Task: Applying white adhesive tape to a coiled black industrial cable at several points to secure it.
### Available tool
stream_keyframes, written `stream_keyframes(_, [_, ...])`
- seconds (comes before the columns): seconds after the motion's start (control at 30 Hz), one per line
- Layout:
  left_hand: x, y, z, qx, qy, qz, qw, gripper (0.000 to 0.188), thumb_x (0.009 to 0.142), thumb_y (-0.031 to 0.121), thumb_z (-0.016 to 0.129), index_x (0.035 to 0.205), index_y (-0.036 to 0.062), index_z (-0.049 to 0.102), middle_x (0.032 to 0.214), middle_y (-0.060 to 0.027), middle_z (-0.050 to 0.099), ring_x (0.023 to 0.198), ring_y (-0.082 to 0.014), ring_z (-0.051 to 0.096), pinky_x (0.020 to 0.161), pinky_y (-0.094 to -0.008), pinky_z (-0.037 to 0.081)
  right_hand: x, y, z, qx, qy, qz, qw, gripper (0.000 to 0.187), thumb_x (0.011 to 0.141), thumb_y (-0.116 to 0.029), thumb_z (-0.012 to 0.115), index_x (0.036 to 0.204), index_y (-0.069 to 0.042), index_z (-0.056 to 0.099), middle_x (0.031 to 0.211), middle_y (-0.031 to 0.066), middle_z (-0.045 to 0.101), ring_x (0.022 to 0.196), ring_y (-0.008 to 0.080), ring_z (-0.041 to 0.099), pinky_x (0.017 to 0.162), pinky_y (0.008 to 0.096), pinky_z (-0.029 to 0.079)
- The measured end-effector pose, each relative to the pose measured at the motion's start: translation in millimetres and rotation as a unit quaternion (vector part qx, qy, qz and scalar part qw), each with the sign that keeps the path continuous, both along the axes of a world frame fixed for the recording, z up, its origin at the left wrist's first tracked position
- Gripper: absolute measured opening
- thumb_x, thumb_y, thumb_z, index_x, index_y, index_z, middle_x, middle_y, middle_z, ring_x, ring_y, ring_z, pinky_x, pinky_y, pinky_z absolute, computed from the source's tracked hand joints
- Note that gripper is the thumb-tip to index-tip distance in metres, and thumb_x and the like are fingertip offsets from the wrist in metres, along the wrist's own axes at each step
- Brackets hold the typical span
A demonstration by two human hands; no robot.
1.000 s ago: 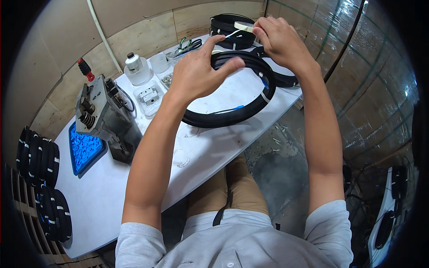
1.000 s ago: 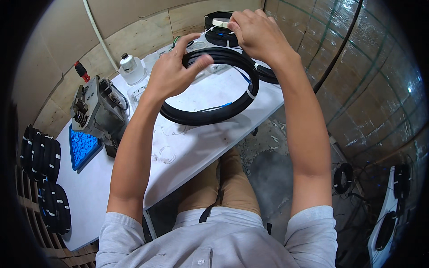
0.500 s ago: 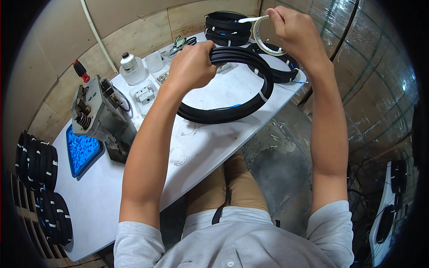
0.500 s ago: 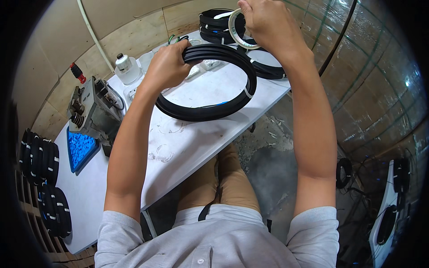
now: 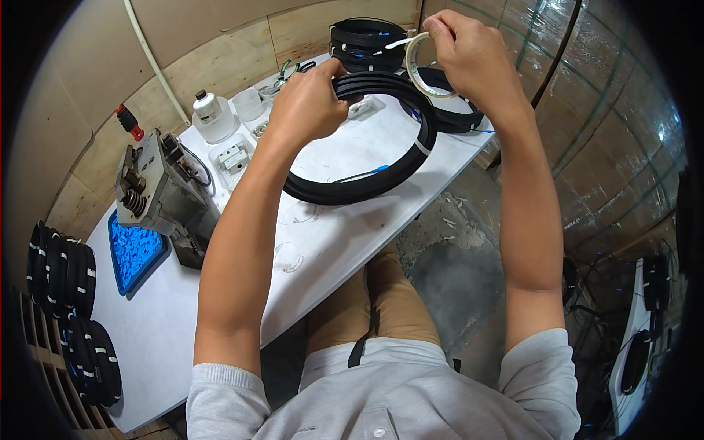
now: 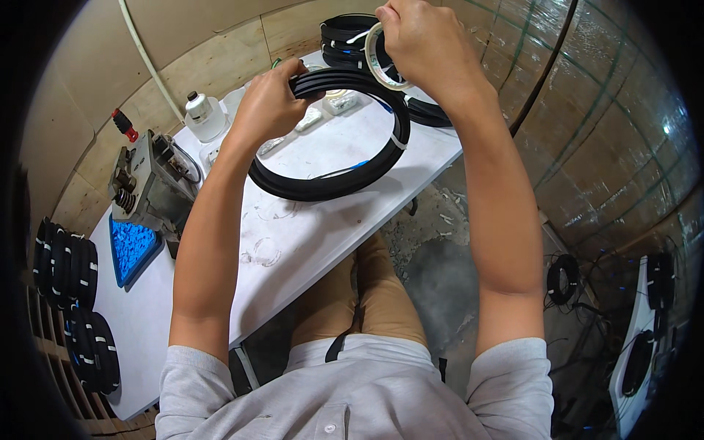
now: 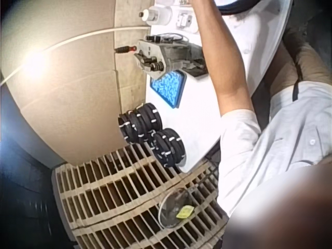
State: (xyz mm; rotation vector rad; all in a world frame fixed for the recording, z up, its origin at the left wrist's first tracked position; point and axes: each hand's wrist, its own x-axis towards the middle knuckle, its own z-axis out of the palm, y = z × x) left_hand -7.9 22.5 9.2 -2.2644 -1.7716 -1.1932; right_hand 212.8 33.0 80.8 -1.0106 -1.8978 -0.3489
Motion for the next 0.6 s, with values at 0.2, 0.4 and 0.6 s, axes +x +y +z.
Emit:
stream_keyframes(0.2, [4, 0, 4, -0.025, 0.065, 0.022, 0.997, 0.035, 0.087, 0.037, 0.074, 0.096, 0.0029, 0.068, 0.080, -0.0193, 0.069, 0.078, -0.0415, 0.066, 0.070, -0.0492, 0.049, -2, -4, 6, -0.068, 0.028, -0.043, 0.996, 0.033, 0.099, -0.030, 0.054, 0.098, -0.002, 0.072, 0.069, 0.0203, 0.064, 0.061, 0.0375, 0.061, 0.065, 0.0437, 0.049])
stream_keyframes(0.4, [1, 7, -5, 0.024, 0.107, 0.047, 0.993, 0.029, 0.085, 0.025, 0.075, 0.107, 0.0069, 0.065, 0.082, -0.0196, 0.070, 0.078, -0.0426, 0.066, 0.068, -0.0504, 0.051, -37, -23, 30, -0.046, -0.007, -0.028, 0.999, 0.021, 0.082, -0.010, 0.061, 0.074, 0.007, 0.071, 0.078, 0.0318, 0.064, 0.079, 0.0483, 0.068, 0.072, 0.0509, 0.055])
stream_keyframes(0.6, [12, -2, -4, 0.022, 0.085, 0.045, 0.995, 0.055, 0.082, 0.012, 0.070, 0.132, 0.0234, 0.049, 0.085, -0.0173, 0.072, 0.080, -0.0421, 0.067, 0.068, -0.0512, 0.052, -42, -31, 29, -0.010, -0.252, -0.038, 0.967, 0.013, 0.079, -0.002, 0.064, 0.081, 0.010, 0.071, 0.078, 0.0301, 0.067, 0.074, 0.0421, 0.070, 0.066, 0.0455, 0.057])
